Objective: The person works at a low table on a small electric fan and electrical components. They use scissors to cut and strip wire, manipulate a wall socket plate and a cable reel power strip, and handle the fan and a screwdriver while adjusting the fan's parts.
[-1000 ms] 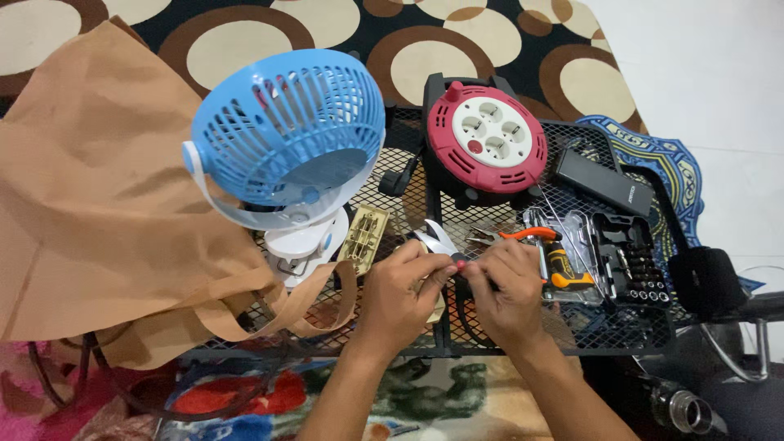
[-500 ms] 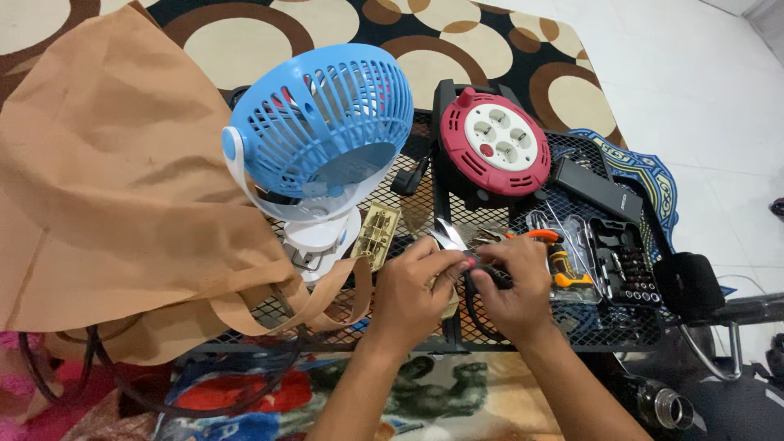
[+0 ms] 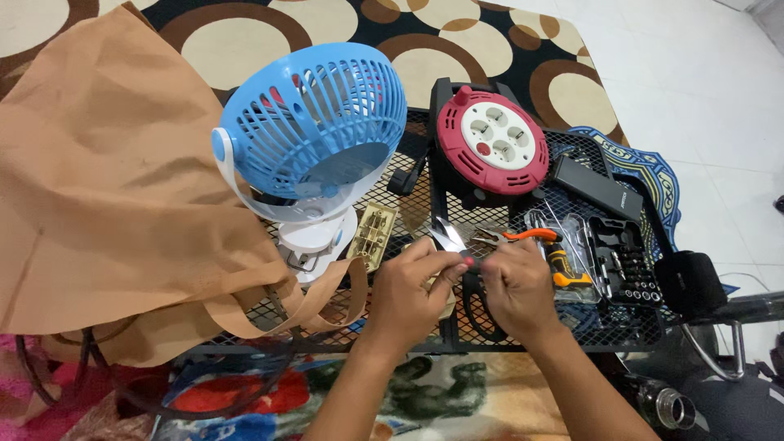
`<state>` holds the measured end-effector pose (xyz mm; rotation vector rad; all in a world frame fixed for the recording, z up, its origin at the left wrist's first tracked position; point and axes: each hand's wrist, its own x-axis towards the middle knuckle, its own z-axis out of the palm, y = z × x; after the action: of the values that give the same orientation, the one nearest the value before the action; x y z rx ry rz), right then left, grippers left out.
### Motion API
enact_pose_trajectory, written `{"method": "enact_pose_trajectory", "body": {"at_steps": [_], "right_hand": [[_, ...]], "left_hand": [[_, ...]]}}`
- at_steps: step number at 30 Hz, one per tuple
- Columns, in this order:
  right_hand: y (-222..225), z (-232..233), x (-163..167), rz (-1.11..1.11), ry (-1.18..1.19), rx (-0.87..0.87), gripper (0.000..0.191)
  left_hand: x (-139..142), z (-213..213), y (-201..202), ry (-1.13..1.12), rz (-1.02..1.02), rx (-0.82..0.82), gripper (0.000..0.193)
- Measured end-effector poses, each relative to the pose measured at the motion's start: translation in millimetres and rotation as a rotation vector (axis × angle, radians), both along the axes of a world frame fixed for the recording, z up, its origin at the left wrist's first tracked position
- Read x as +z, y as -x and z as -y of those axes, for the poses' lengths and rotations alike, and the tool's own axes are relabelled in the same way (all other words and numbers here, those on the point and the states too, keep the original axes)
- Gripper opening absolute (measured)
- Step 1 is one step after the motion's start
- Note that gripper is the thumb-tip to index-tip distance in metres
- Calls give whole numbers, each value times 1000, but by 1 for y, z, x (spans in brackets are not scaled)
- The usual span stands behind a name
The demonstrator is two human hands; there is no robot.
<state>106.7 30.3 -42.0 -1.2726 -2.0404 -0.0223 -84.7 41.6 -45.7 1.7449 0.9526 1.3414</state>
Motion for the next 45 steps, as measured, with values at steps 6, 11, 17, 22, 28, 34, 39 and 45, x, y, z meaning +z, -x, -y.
{"method": "enact_pose_trajectory", "body": {"at_steps": [6, 11, 17, 22, 28, 34, 39, 45], "right_hand": [[5, 7, 14, -47, 36, -24, 43], [3, 0, 13, -81, 8, 91, 17], [-9, 0, 18, -50, 13, 66, 25], [-10, 0, 25, 3, -30, 139, 32], [-11, -1, 29, 44, -71, 202, 26], [-9, 5, 31, 41, 11, 74, 14], [-2, 17, 25, -221, 297, -49, 8], [-17, 19, 22, -277, 379, -58, 8]], "left_hand": [[1, 0, 0, 31, 42, -22, 16], [3, 0, 1, 28, 38, -25, 15], [3, 0, 3, 9, 52, -16, 16], [4, -1, 4, 63, 5, -26, 16], [4, 0, 6, -2, 36, -6, 15], [1, 1, 6, -25, 12, -15, 14], [5, 2, 5, -135, 4, 23, 14], [17, 8, -1, -79, -109, 7, 16]]}}
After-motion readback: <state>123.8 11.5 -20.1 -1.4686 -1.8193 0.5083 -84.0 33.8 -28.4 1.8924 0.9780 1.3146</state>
